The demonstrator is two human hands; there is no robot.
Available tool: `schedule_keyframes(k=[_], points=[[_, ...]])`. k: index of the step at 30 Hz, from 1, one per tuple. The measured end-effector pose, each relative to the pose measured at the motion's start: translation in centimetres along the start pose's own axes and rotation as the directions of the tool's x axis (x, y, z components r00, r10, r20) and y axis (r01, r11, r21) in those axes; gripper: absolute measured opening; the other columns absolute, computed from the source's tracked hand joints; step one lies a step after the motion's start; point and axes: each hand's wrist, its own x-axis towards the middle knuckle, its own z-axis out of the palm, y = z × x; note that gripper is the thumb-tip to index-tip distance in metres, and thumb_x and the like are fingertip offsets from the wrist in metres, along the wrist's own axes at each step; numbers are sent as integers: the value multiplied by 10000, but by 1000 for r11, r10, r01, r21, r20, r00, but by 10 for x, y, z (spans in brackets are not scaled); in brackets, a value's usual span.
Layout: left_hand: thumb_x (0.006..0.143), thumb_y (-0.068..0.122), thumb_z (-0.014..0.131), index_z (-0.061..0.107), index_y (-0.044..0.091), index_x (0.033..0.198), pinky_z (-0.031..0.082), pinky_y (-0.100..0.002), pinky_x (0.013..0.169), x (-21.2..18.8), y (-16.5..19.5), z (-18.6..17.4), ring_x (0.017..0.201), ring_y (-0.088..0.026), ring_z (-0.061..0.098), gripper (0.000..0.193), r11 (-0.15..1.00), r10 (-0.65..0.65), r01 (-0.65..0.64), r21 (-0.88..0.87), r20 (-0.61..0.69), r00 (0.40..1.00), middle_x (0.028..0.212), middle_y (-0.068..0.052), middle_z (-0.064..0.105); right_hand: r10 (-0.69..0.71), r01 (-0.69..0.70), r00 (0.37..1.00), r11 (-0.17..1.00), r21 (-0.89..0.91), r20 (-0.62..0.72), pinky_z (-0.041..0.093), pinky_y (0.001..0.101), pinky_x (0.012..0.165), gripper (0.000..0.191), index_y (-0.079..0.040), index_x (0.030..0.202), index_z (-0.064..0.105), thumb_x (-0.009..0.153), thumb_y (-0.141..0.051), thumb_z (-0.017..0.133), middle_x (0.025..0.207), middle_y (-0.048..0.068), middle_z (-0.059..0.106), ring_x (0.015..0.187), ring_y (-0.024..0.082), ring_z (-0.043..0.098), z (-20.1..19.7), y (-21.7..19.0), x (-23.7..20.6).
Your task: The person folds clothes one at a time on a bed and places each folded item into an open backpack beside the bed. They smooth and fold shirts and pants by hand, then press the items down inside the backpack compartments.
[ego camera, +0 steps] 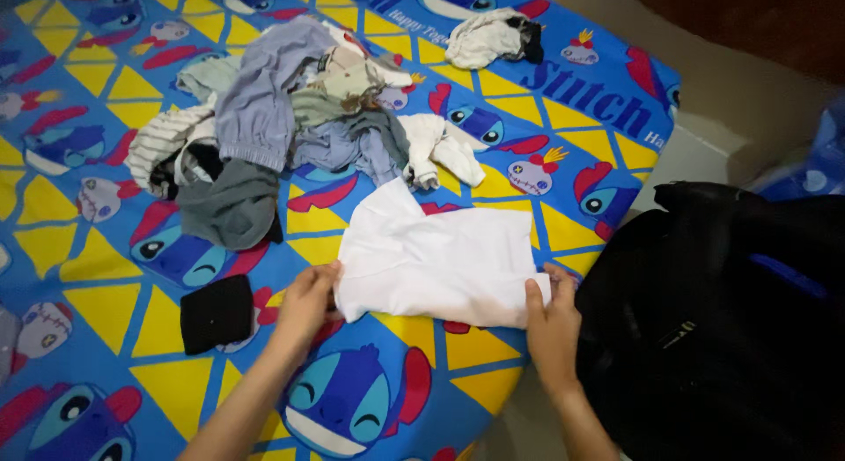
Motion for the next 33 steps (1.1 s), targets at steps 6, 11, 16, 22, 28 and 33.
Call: schedule_keyframes(k=[6,11,16,22,28,33], points=[[1035,274,582,656,-31,1076,503,-305,656,11,-3,16,730,-121,594,317,810,575,-541,228,-126,808,825,-82,683,127,-103,989,957,-270,72,513,471,704,334,-97,1301,645,992,-224,639,853,226,697,758,396,684,12,-31,12],[1091,251,534,618,-20,1139,498,-369,666,0,21,13,761,-230,624,288,693,713,-650,312,-166,681,889,-182,688,-153,148,987,985,-92,-53,543,449,726,270,-53,1238,644,1011,-195,612,937,227,708,802,369,701,3,-34,27],[1012,287,552,617,62,1211,523,-487,661,-41,20,2,795,-410,713,308,631,602,-421,651,-68,796,857,-249,725,-85,97,994,975,-201,67,534,468,762,313,-39,1277,631,1008,-199,624,988,258,701,899,412,688,-5,-22,15],[944,286,582,617,108,1236,556,-519,706,-27,11,1,845,-422,698,343,306,631,-332,892,71,773,1070,-187,697,-27,51,989,985,-164,144,543,413,764,405,-14,1254,651,916,-232,704,914,206,711,833,341,687,-7,8,23],[900,494,659,729,30,1102,538,-501,891,60,66,20,1023,-415,683,511,528,611,-449,721,44,791,1085,-233,707,101,-105,991,993,44,85,546,358,782,509,7,1293,581,916,-289,753,942,170,734,877,250,711,26,25,105],[830,654,702,797,41,1001,524,-454,946,97,99,55,1011,-358,713,643,532,238,-257,807,149,960,1003,-216,753,83,-14,947,976,-217,311,516,353,699,430,6,1141,704,793,-212,832,880,144,698,781,231,659,49,11,140]])
